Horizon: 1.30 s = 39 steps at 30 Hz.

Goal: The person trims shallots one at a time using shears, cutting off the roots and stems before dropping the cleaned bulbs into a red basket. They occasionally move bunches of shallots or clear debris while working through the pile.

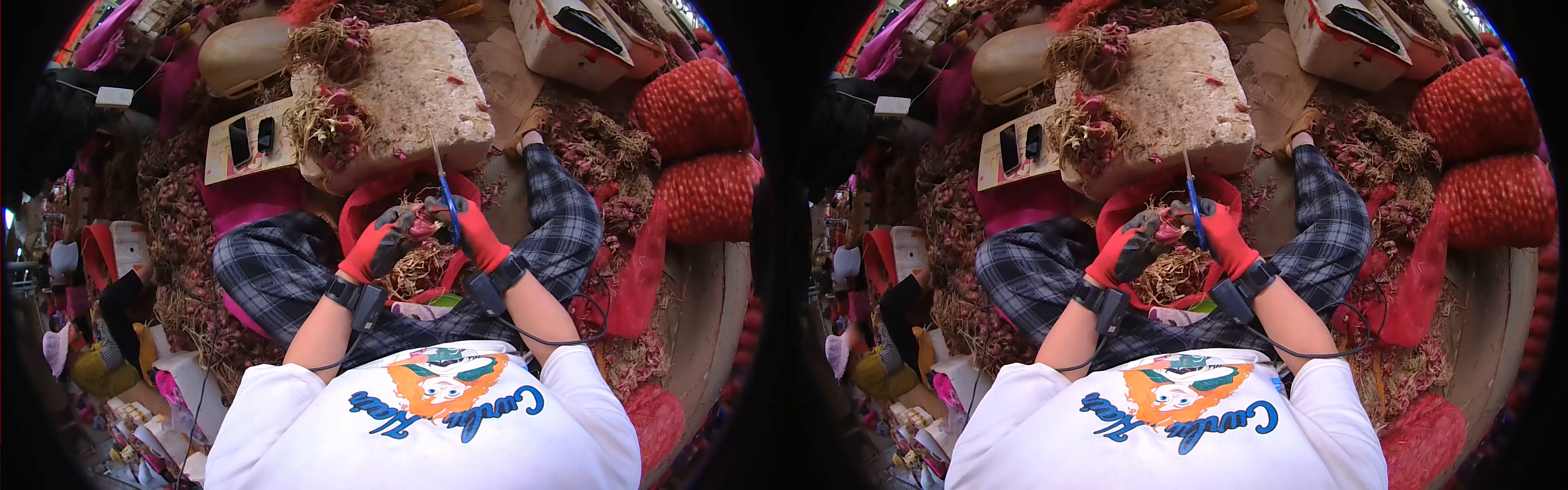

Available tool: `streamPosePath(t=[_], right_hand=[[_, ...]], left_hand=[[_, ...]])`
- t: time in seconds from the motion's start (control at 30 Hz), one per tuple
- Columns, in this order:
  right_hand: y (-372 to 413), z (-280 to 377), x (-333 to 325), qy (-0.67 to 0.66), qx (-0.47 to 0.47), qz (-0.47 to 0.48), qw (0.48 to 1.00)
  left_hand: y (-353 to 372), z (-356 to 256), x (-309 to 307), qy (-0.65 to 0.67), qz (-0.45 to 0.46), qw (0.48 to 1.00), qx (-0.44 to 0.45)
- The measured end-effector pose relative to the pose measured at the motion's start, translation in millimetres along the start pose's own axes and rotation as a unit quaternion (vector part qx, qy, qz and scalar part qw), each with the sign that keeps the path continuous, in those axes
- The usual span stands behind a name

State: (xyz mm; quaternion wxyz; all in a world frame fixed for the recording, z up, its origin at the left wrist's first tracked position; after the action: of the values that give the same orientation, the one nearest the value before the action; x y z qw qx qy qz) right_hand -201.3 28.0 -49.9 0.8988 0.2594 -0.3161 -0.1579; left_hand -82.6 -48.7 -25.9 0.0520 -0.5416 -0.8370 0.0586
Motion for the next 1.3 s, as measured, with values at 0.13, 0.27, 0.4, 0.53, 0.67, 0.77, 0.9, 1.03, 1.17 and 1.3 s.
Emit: streamPosePath(t=[0.13,0.27,0.4,0.53,0.67,0.77,0.9,1.03,1.17,1.3], right_hand=[[-1,-20,-3,-0.023,0.052,0.011,0.998],[-7,-29,-9,-0.095,0.063,0.039,0.993],[-3,-11,-2,-0.083,0.023,0.009,0.996],[-4,-10,-5,-0.07,0.016,0.0,0.997],[-9,-14,-14,-0.101,-0.008,0.008,0.995],[5,1,-1,-0.033,-0.029,0.006,0.999],[18,23,21,0.095,-0.14,-0.017,0.986],[26,36,20,0.227,-0.258,-0.086,0.935],[22,30,16,0.297,-0.293,-0.108,0.902],[31,38,26,0.198,-0.221,-0.037,0.954]], left_hand=[[3,-8,1,-0.219,0.048,0.967,0.118],[0,-7,-2,-0.093,0.012,0.995,0.038],[-2,14,-2,0.187,-0.07,0.978,-0.058],[-2,2,1,0.253,-0.1,0.959,-0.079],[2,11,-7,0.208,-0.091,0.972,-0.065],[1,18,-7,0.187,-0.089,0.978,-0.027],[-5,-4,-6,0.205,-0.121,0.971,0.021],[-2,1,4,0.32,-0.122,0.935,-0.09],[2,14,13,0.316,-0.067,0.937,-0.133],[-2,-7,9,0.351,-0.076,0.928,-0.097]])
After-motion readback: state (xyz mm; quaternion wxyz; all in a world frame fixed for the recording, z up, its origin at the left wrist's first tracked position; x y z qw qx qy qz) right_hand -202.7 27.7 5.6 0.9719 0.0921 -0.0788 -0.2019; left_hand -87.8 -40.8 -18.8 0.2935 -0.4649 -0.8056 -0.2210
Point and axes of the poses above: each hand's wrist, its own y-axis away from the middle knuckle, its own x-axis out of the palm, z = x × y, the point moved 8 cm from there along -y, towards the middle knuckle, and after that the axes turned 11 degrees about x, right-handed, at the moved point
